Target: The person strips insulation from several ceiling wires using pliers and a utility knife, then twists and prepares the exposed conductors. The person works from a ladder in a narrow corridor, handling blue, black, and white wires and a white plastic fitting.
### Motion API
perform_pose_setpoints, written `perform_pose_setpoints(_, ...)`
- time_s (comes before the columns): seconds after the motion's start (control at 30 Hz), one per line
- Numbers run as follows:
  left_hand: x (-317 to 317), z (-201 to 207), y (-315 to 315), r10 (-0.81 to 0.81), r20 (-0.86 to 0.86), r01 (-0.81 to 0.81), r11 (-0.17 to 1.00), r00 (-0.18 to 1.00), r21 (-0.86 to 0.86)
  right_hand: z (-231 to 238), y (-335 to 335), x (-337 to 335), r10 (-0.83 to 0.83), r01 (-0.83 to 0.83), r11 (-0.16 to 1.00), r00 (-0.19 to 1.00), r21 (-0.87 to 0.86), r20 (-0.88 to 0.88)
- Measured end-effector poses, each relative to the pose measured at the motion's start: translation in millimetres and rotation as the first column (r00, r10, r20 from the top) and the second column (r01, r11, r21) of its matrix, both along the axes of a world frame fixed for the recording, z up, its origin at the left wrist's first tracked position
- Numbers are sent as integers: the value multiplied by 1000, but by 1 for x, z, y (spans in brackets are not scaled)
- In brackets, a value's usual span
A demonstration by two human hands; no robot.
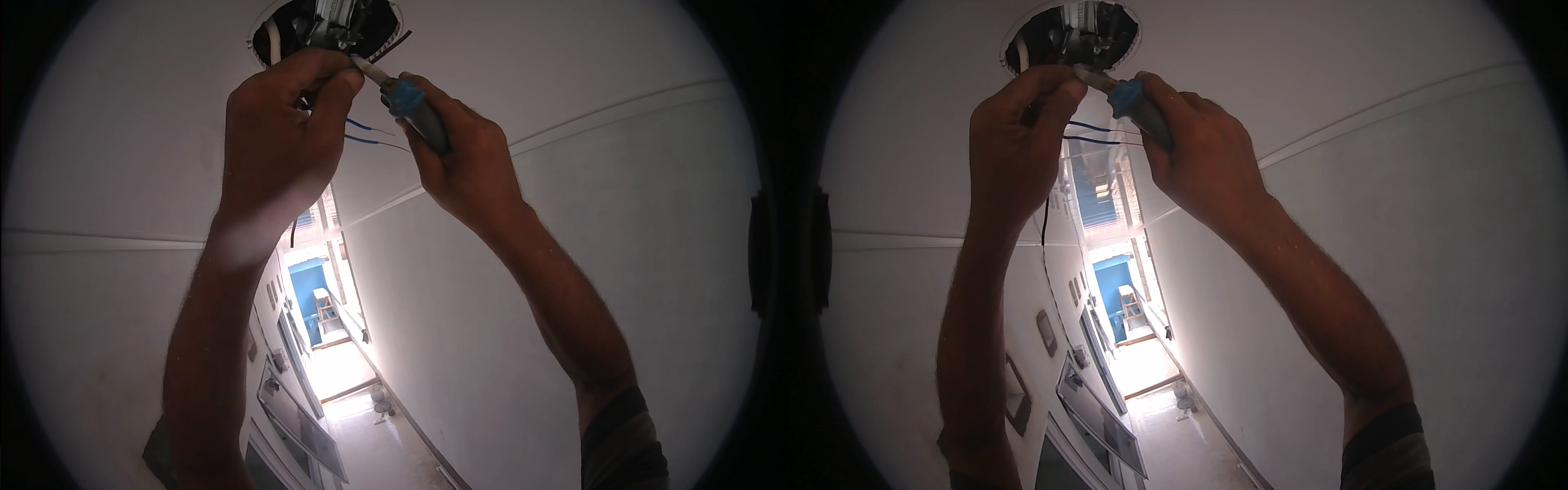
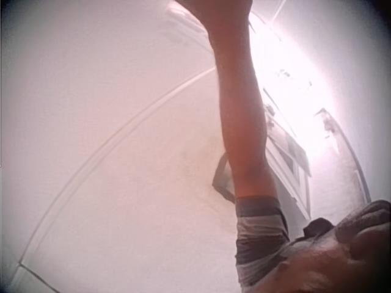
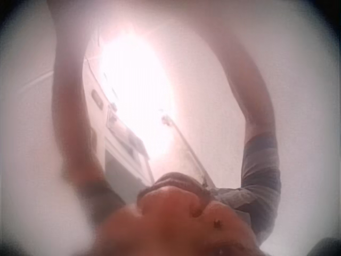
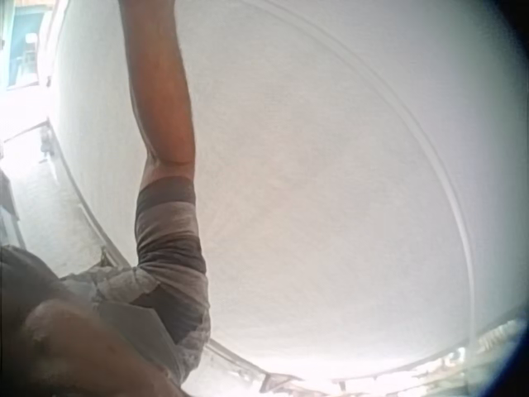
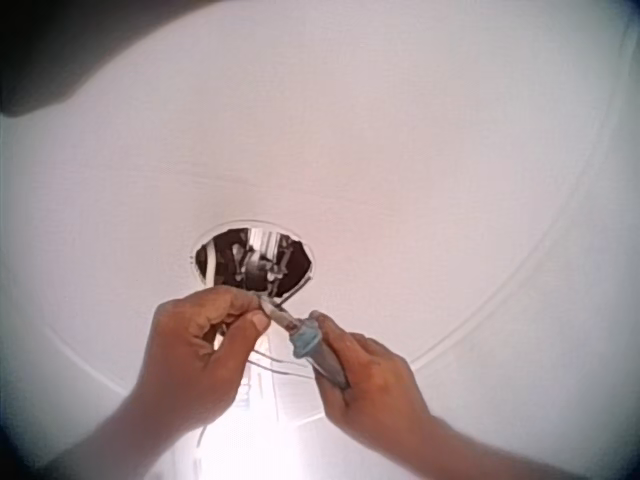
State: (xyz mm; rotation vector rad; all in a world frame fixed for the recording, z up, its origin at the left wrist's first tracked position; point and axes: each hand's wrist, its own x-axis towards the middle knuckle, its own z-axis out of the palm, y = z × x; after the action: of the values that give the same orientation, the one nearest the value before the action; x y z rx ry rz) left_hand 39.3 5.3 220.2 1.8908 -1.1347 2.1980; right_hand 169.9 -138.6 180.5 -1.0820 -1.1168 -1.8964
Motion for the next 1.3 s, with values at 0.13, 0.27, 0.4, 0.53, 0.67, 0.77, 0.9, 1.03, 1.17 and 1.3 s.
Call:
perform_pose_setpoints(0.13, -4, -1, 4, 36, -40, -37, 999, 999, -19, 1, 5, -1, 17, -17, 1000, 1000, -9, -8)
perform_pose_setpoints(0.27, -3, -3, 2, 66, -42, -67, 998, 997, -20, -1, 2, -5, -6, 4, 999, 997, -33, -80)
perform_pose_setpoints(0.4, -2, 2, 8, 151, 86, -157, 984, 985, 79, -4, -4, -10, 16, -21, 999, 995, -47, -94)
perform_pose_setpoints(0.53, -3, 2, 9, 237, 156, -248, 967, 959, 58, -9, -12, -22, -69, 48, 992, 979, -115, -190)
perform_pose_setpoints(0.67, 9, 6, 18, 243, 323, -290, 951, 915, 105, -11, -15, -32, -107, 64, 983, 960, -169, -258)
perform_pose_setpoints(0.77, 8, 6, 19, 207, 319, -266, 951, 925, 155, -10, -17, -34, -81, 21, 980, 951, -199, -299)
perform_pose_setpoints(0.9, 5, 9, 18, 265, 320, -336, 922, 910, 191, -9, -26, -41, -34, -32, 981, 941, -191, -337)
perform_pose_setpoints(1.03, 1, 15, 22, 275, 379, -363, 914, 884, 183, -5, -24, -46, -14, -54, 980, 943, -192, -334)
perform_pose_setpoints(1.17, 2, 14, 21, 274, 378, -345, 929, 884, 135, -5, -21, -46, 33, -90, 984, 939, -153, -344)
perform_pose_setpoints(1.3, 3, 13, 21, 275, 385, -341, 933, 881, 116, -8, -18, -47, 54, -102, 987, 935, -121, -350)
